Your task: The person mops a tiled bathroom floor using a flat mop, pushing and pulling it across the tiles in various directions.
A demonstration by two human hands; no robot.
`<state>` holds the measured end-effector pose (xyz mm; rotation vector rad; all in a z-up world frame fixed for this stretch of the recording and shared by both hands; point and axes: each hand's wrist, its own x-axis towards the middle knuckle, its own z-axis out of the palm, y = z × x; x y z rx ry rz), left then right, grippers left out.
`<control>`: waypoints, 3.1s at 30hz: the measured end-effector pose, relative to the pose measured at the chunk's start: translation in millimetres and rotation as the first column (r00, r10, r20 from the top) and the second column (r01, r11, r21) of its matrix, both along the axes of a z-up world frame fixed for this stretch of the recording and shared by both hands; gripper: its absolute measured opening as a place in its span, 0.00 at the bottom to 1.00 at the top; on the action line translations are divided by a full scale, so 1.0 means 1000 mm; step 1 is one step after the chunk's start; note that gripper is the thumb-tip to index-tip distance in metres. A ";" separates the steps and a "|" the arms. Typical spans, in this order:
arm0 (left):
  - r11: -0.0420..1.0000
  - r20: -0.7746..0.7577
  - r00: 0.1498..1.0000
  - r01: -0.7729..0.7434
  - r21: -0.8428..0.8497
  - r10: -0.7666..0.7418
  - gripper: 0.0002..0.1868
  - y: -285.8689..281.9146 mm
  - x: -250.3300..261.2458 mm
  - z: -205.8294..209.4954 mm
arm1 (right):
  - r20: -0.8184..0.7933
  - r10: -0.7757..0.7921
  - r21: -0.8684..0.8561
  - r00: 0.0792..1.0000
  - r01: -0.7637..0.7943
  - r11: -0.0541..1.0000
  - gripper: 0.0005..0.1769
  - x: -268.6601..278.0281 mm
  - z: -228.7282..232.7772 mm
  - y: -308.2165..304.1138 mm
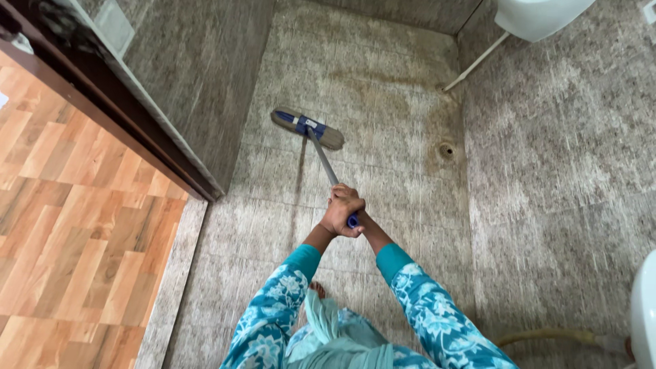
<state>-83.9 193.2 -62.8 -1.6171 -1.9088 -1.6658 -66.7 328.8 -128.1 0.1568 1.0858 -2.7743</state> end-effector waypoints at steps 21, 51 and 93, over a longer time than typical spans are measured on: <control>0.993 0.079 0.990 0.116 0.025 -0.117 0.19 -0.210 0.171 0.138 | -0.499 0.232 0.865 0.835 0.462 0.195 0.14 0.163 0.074 -0.181; 0.994 0.084 0.994 0.059 0.092 -0.066 0.26 -0.016 -0.164 0.068 | -0.440 0.314 0.839 0.841 0.261 0.477 0.12 -0.181 0.052 0.011; 0.977 0.193 0.977 -0.129 0.171 0.095 0.37 0.231 -0.698 0.043 | -0.355 0.390 0.935 0.849 0.331 0.131 0.08 -0.729 0.019 0.267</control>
